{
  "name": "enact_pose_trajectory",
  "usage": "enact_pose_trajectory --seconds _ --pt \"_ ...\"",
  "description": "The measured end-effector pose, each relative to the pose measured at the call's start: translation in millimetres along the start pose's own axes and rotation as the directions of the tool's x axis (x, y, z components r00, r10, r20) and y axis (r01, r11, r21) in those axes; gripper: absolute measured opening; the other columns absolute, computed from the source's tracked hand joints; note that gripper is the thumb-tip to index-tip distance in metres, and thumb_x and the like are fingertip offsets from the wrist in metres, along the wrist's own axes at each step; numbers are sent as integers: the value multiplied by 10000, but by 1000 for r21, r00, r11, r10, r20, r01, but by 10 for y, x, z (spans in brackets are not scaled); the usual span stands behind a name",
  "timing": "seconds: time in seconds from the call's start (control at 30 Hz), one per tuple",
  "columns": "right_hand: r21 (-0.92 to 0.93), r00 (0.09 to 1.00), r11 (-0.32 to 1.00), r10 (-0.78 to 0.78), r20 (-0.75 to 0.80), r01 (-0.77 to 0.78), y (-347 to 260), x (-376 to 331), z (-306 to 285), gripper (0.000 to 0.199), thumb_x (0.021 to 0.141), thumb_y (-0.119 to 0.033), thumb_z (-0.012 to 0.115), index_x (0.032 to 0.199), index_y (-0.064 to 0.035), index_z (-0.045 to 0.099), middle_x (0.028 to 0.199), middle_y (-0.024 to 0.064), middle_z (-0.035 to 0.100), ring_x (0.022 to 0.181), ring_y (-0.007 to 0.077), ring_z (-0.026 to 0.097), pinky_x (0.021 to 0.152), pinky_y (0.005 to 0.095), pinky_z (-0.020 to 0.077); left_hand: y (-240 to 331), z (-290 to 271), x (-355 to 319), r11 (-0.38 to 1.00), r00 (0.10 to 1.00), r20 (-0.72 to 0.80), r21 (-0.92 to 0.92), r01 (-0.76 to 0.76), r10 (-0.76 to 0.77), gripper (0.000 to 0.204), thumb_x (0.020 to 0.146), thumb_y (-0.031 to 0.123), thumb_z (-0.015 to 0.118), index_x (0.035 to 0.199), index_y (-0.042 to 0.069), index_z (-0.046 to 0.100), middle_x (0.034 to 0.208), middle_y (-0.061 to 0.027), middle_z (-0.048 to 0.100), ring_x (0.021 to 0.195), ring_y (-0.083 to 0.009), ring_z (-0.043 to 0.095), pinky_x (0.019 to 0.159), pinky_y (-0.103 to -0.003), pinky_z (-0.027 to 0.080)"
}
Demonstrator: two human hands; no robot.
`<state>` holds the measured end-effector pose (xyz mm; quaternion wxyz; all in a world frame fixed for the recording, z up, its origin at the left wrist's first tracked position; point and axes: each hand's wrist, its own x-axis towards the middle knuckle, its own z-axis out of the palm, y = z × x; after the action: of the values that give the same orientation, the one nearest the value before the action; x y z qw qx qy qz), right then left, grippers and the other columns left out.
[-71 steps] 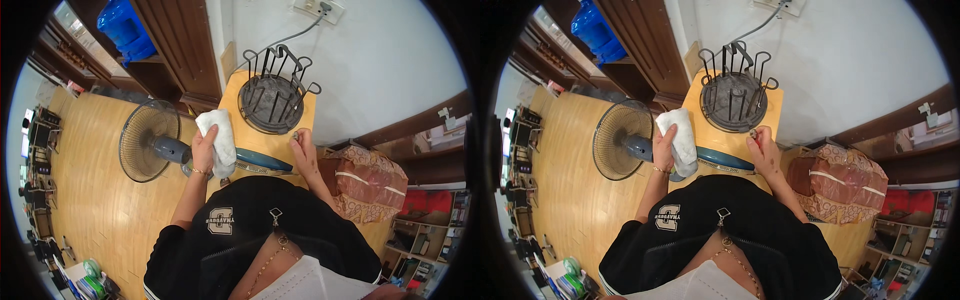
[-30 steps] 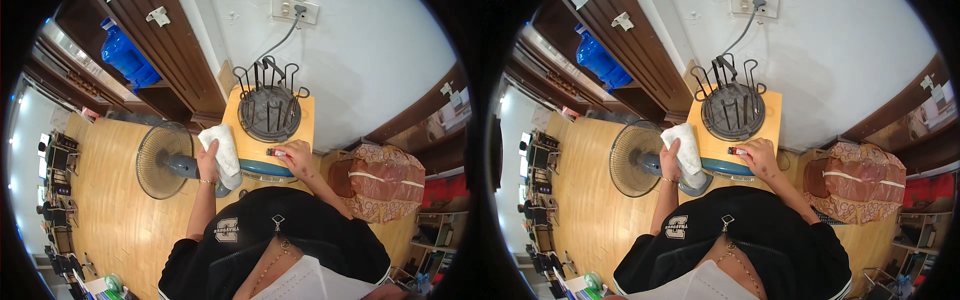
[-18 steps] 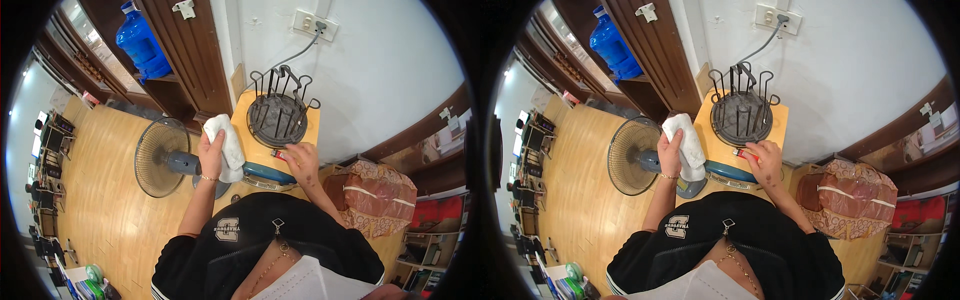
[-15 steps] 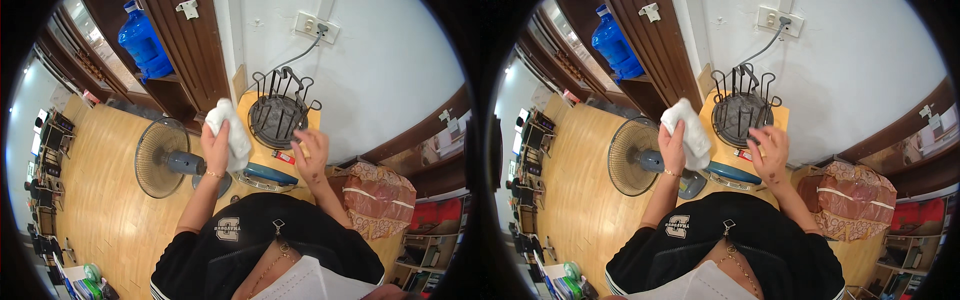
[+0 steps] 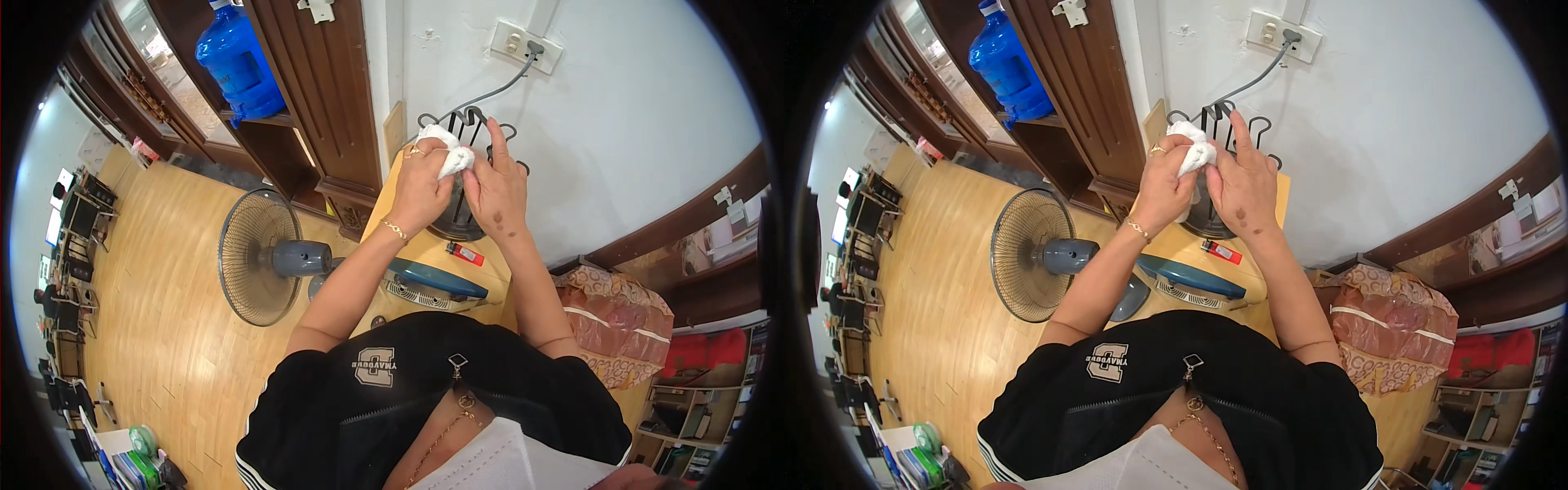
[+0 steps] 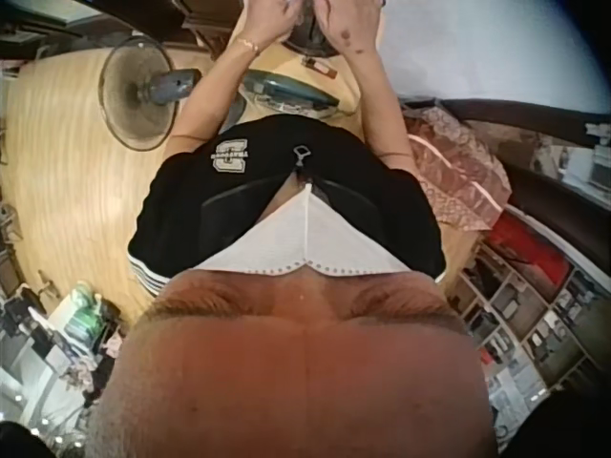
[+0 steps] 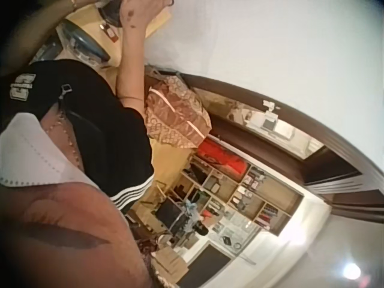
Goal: Wiping a metal wire rack and small circular plates with a white cloth.
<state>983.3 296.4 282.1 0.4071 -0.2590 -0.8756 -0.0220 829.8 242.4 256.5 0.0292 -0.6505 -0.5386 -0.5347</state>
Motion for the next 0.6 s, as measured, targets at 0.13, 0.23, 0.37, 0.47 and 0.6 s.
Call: enact_pose_trajectory --seconds 0.13,0.23,0.37,0.47,0.6 --pt "-7 1000 1000 9 8 -9 -70 11 -25 463 757 -132 645 1213 -67 600 1451 170 381 863 275 600 743 405 433 -63 118 -120 986 963 -252 -158 57 -96 197 838 103 618 1014 16 630 1071 -172 618 874 -318 608 743 -387 474" --pt "-34 999 999 32 -21 -33 -47 -19 -19 511 758 -142 650 1263 -121 571 1477 120 358 880 225 593 727 386 388 -156 78 -230 516 720 -117 -775 364 -684 151 911 136 590 993 17 633 954 -101 646 755 -219 628 658 -315 489" --pt "28 999 999 26 -46 -24 14 -57 -32 619 751 -132 643 1351 -132 488 1480 111 355 884 223 587 730 383 390 -536 -417 -125 434 594 -180 -843 318 -784 241 962 245 552 989 21 637 856 -39 643 687 -138 606 620 -261 492" --pt "27 998 999 22 -63 -20 -2 -62 -24 668 745 -135 644 1383 -129 447 1483 112 350 884 227 584 733 381 390 -254 -623 298 444 691 -107 -833 330 -715 297 963 289 541 995 9 636 853 -57 646 708 -154 613 649 -281 503" --pt "51 998 998 29 -49 -27 -36 -38 -44 680 747 -114 634 1394 -91 425 1476 137 358 891 252 583 744 380 405 -392 -298 757 845 875 170 -230 482 -453 328 896 288 568 957 -27 634 867 -199 648 777 -300 631 755 -385 497"
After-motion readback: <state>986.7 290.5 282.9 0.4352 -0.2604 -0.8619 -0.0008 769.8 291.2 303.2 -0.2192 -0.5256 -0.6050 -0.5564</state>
